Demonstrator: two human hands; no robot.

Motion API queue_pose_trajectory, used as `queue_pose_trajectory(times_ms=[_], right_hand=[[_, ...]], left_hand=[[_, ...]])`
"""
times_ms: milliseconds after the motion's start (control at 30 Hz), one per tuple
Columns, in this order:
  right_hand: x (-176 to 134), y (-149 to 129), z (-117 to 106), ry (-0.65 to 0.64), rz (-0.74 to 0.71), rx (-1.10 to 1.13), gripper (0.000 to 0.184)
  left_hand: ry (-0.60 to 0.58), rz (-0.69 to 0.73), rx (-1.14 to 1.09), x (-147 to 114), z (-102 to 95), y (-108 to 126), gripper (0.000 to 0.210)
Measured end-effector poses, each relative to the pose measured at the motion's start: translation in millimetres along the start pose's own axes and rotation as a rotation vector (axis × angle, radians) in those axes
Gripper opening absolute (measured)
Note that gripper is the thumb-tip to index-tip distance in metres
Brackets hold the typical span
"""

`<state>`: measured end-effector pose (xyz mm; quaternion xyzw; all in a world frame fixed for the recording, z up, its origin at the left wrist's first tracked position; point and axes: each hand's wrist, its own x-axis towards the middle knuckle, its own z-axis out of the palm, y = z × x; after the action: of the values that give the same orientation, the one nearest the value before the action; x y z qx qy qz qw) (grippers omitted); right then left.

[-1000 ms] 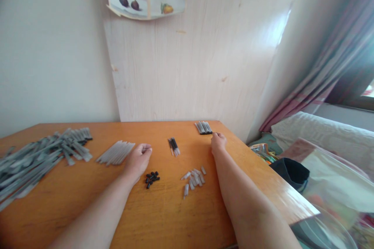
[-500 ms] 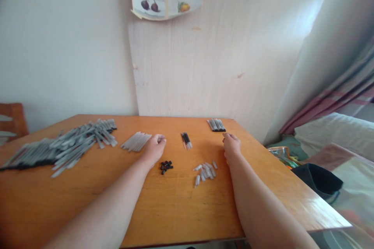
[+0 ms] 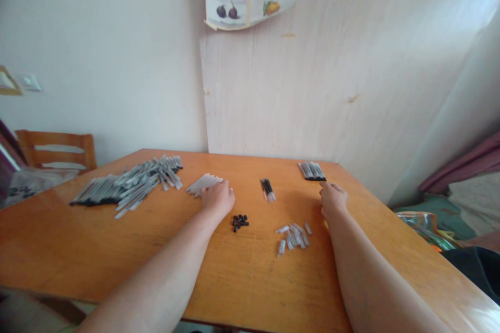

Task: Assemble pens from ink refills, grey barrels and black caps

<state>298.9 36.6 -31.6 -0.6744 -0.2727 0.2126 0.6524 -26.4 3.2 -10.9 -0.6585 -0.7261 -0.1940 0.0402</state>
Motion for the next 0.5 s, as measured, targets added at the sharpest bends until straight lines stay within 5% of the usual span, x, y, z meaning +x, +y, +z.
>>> queue_pose_trajectory(times_ms=[200,500], right_hand=[[-2.2,-2.1,0.8,0.009,0.024,-0.008,0.014],[6.3,4.9,2.6,0.032,0.018,-0.085,0.015]], left_hand=[[0.107,-0.008,-0.018,0.2,-3.8,-2.9,0.025],[0.106,-0.006,-0.027,-0.2,-4.5,-5.2,0.021]])
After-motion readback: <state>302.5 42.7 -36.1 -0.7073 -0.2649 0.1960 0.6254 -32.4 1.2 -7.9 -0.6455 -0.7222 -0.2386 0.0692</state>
